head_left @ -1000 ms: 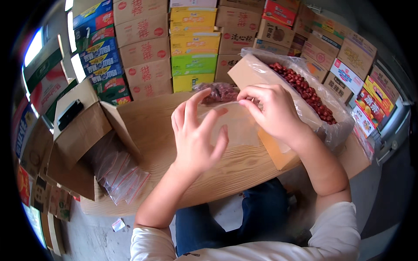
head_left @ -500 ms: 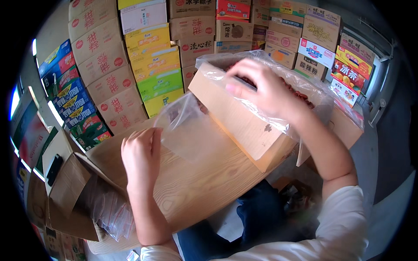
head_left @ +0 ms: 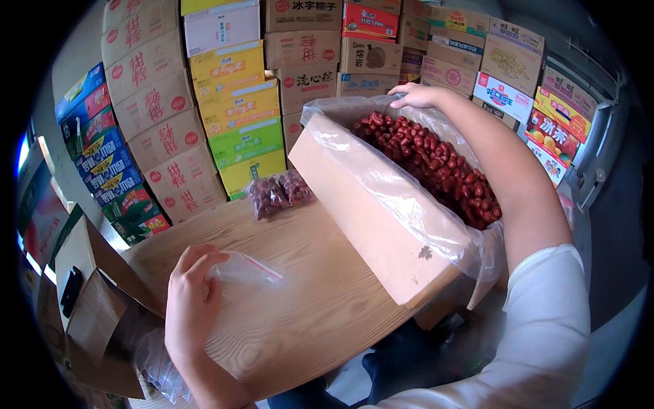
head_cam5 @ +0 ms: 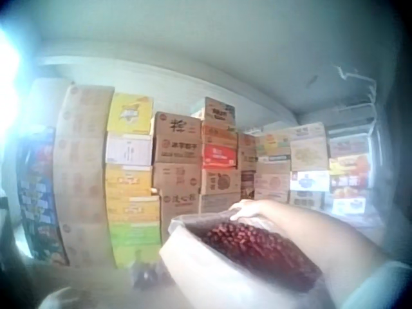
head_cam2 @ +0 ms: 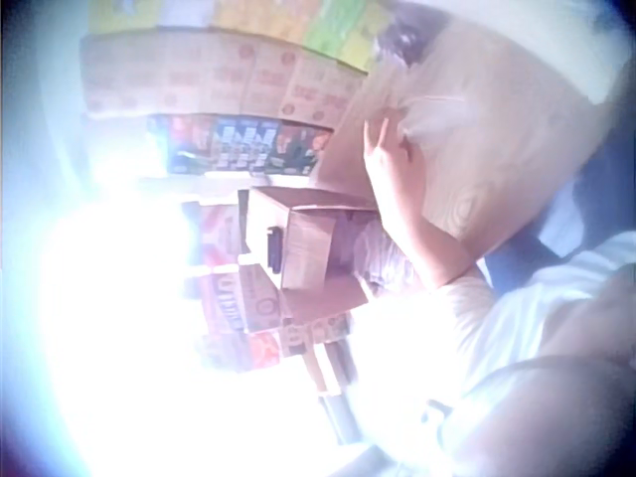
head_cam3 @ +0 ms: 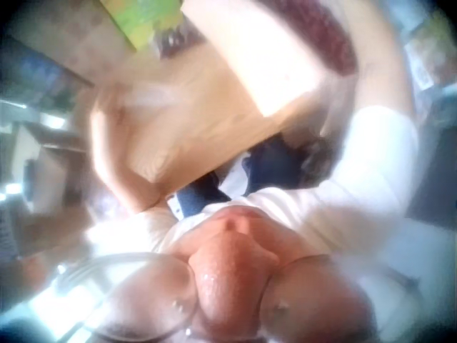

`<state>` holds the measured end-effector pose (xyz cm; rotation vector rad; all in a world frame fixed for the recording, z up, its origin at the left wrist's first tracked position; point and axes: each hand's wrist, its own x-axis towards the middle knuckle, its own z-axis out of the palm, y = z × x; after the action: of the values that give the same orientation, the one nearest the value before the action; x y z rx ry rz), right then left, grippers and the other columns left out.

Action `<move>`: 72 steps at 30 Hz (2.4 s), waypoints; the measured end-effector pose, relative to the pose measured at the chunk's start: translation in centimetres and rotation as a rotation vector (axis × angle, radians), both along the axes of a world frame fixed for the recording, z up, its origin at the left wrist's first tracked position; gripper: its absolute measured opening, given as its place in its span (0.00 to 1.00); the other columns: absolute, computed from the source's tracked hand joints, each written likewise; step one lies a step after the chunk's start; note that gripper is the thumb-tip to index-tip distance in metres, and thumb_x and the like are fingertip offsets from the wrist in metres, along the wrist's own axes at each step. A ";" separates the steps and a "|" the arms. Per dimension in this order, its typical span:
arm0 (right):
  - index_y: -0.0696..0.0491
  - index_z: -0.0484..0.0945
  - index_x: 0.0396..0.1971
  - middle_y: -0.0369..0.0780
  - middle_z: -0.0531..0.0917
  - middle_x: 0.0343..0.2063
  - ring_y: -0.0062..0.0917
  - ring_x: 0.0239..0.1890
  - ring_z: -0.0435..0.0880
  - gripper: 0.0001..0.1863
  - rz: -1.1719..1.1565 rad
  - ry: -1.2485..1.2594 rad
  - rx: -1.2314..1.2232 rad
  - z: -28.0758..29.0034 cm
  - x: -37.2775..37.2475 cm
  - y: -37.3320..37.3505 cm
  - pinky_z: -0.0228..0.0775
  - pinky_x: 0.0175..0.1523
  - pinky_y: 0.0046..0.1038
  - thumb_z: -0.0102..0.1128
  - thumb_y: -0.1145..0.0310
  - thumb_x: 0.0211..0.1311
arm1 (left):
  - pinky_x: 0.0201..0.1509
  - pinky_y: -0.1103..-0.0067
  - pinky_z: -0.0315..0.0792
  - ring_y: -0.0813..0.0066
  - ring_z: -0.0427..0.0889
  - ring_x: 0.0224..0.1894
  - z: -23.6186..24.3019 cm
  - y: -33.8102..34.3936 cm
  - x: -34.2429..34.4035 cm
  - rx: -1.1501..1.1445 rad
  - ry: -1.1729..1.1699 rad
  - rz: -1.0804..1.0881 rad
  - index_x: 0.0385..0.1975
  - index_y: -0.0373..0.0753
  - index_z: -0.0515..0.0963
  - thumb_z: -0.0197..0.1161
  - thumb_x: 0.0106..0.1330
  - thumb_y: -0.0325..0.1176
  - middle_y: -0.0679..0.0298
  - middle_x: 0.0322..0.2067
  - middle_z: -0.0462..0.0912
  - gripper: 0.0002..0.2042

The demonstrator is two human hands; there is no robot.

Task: The person repeatedly scoops dried red dates from a large box into small ziplock bags, seals each bag, and places it on the table. The process is repeated multiple times throughout the clip.

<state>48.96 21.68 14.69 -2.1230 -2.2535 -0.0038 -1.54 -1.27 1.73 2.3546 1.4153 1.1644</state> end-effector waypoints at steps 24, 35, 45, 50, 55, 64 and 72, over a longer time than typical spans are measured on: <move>0.43 0.63 0.57 0.50 0.67 0.60 0.42 0.61 0.68 0.37 -0.072 0.230 0.200 -11.5 1.6 8.8 0.59 0.63 0.37 0.56 0.35 0.54 | 0.30 0.79 0.70 0.65 0.77 0.26 0.8 -1.1 -0.2 -0.102 0.056 0.097 0.38 0.31 0.79 0.52 0.45 0.11 0.54 0.33 0.80 0.19; 0.47 0.67 0.52 0.48 0.75 0.53 0.43 0.57 0.72 0.37 -0.033 -0.006 -0.013 -9.9 0.1 7.3 0.62 0.59 0.39 0.51 0.31 0.54 | 0.26 0.82 0.68 0.75 0.73 0.22 0.9 -3.8 -0.7 0.037 0.131 0.070 0.38 0.32 0.78 0.51 0.47 0.11 0.57 0.34 0.80 0.18; 0.49 0.67 0.52 0.50 0.74 0.50 0.46 0.54 0.72 0.30 0.054 -0.248 -0.050 -10.0 -3.9 0.5 0.63 0.57 0.41 0.41 0.39 0.63 | 0.26 0.82 0.66 0.75 0.73 0.21 1.6 -4.0 -1.4 0.048 0.156 0.002 0.39 0.31 0.78 0.51 0.46 0.11 0.56 0.35 0.80 0.19; 0.51 0.68 0.49 0.50 0.75 0.47 0.45 0.52 0.73 0.24 0.034 -0.181 -0.121 -9.5 -3.9 -2.7 0.64 0.54 0.43 0.40 0.47 0.67 | 0.25 0.83 0.66 0.78 0.71 0.20 1.5 -4.0 -1.4 0.022 0.143 0.009 0.40 0.32 0.78 0.51 0.46 0.11 0.57 0.35 0.79 0.20; 0.50 0.72 0.52 0.51 0.75 0.51 0.45 0.57 0.71 0.32 0.080 -0.151 -0.145 -9.0 -3.1 -6.5 0.62 0.59 0.40 0.38 0.38 0.65 | 0.24 0.84 0.65 0.79 0.72 0.20 1.9 -4.3 -0.5 -0.027 0.077 0.008 0.40 0.32 0.78 0.51 0.46 0.10 0.58 0.35 0.80 0.20; 0.44 0.68 0.61 0.45 0.63 0.65 0.41 0.65 0.64 0.39 -0.449 -0.052 -0.862 -0.5 -5.1 -4.2 0.54 0.63 0.56 0.56 0.35 0.54 | 0.26 0.84 0.67 0.76 0.74 0.24 1.0 -3.6 -0.3 -0.033 0.094 0.051 0.39 0.33 0.79 0.51 0.47 0.10 0.57 0.36 0.80 0.20; 0.48 0.61 0.65 0.46 0.59 0.67 0.37 0.70 0.54 0.34 -0.089 0.152 -0.124 -6.2 5.8 7.2 0.47 0.70 0.36 0.54 0.47 0.63 | 0.28 0.83 0.68 0.74 0.75 0.25 0.7 -2.8 0.3 -0.029 0.102 0.072 0.39 0.32 0.79 0.50 0.47 0.10 0.56 0.35 0.80 0.19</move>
<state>54.74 28.91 8.46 -2.1987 -2.1244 0.2908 -1.27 -4.12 2.40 2.3936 1.5504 1.0462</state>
